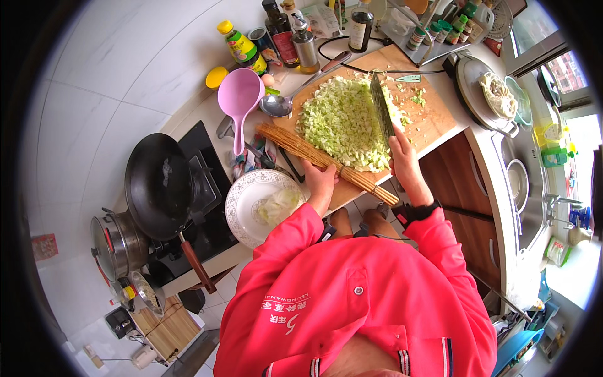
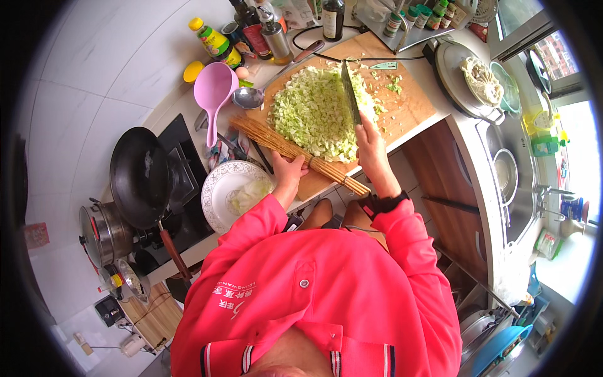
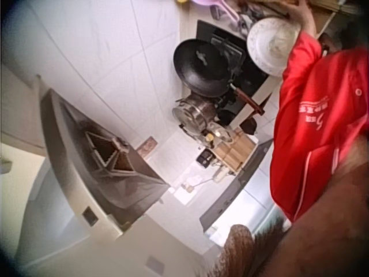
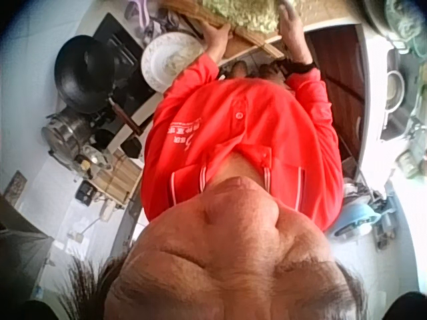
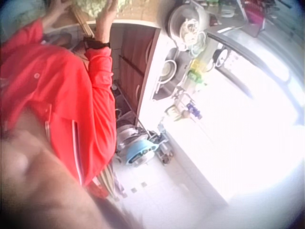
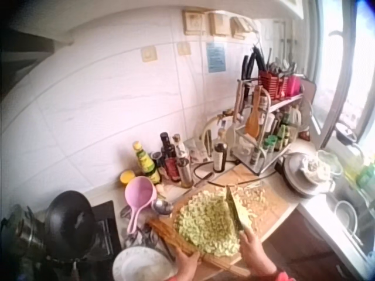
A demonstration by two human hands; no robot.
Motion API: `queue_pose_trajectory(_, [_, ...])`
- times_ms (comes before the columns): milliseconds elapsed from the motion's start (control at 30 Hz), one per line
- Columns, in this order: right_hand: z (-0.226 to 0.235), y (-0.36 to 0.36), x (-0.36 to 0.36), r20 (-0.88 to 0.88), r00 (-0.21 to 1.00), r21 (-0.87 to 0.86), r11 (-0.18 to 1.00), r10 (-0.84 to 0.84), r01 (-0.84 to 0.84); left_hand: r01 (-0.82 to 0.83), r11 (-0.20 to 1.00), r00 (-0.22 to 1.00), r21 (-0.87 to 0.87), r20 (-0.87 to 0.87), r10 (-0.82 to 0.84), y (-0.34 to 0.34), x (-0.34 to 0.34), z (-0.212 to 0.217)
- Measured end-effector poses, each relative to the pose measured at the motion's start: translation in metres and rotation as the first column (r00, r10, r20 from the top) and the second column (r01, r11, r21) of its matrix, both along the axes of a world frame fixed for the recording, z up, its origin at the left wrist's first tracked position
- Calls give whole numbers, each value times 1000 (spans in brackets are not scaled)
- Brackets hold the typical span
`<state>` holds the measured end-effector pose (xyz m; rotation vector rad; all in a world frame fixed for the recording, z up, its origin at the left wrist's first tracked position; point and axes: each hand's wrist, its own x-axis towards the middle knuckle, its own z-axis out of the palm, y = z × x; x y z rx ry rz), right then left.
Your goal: The person chops cabbage on a wooden cutting board using a cleaver. They repeatedly gather and slice the cabbage into smaller pieces, occasionally pausing to adjust the pile or reach for items on the counter.
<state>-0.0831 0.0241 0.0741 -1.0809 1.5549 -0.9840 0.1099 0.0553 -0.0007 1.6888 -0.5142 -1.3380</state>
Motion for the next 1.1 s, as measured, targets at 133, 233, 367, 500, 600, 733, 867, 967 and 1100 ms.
queue_pose_trajectory(133, [0, -3, 2, 78, 997, 125, 991, 27, -36, -11, 1000, 1000, -27, 7, 11, 0, 0, 0])
queue_pose_trajectory(233, [-2, 1, 7, 36, 999, -49, 999, -2, 4, -11, 1000, 1000, -18, -15, 11, 0, 0, -1])
queue_pose_trajectory(367, [-5, 6, 19, 73, 987, 110, 982, 146, -153, -25, 1000, 1000, -15, 11, 25, 1, -1, 0])
queue_pose_trajectory(500, [-6, 9, 24, 13, 992, 27, 992, 127, -127, -27, 999, 1000, -41, -9, 27, -1, -1, 0])
queue_pose_trajectory(600, [-2, 9, 26, -24, 984, 61, 983, 174, -172, -26, 999, 999, -26, -22, 25, -2, 0, 0])
queue_pose_trajectory(733, [1, 7, 35, -34, 982, 42, 982, 185, -183, 0, 998, 1000, -58, 6, 0, -1, 0, -1])
queue_pose_trajectory(867, [0, 8, 42, -236, 929, 52, 958, 286, -282, -42, 997, 999, -61, 6, 43, 1, -2, 1])
queue_pose_trajectory(967, [-2, 7, 44, -297, 903, 98, 950, 311, -295, -35, 992, 999, -123, -16, 33, 2, -3, 3])
queue_pose_trajectory(1100, [-2, 9, 46, -214, 919, 75, 943, 332, -323, -29, 995, 1000, -94, -11, 28, 1, -1, 4])
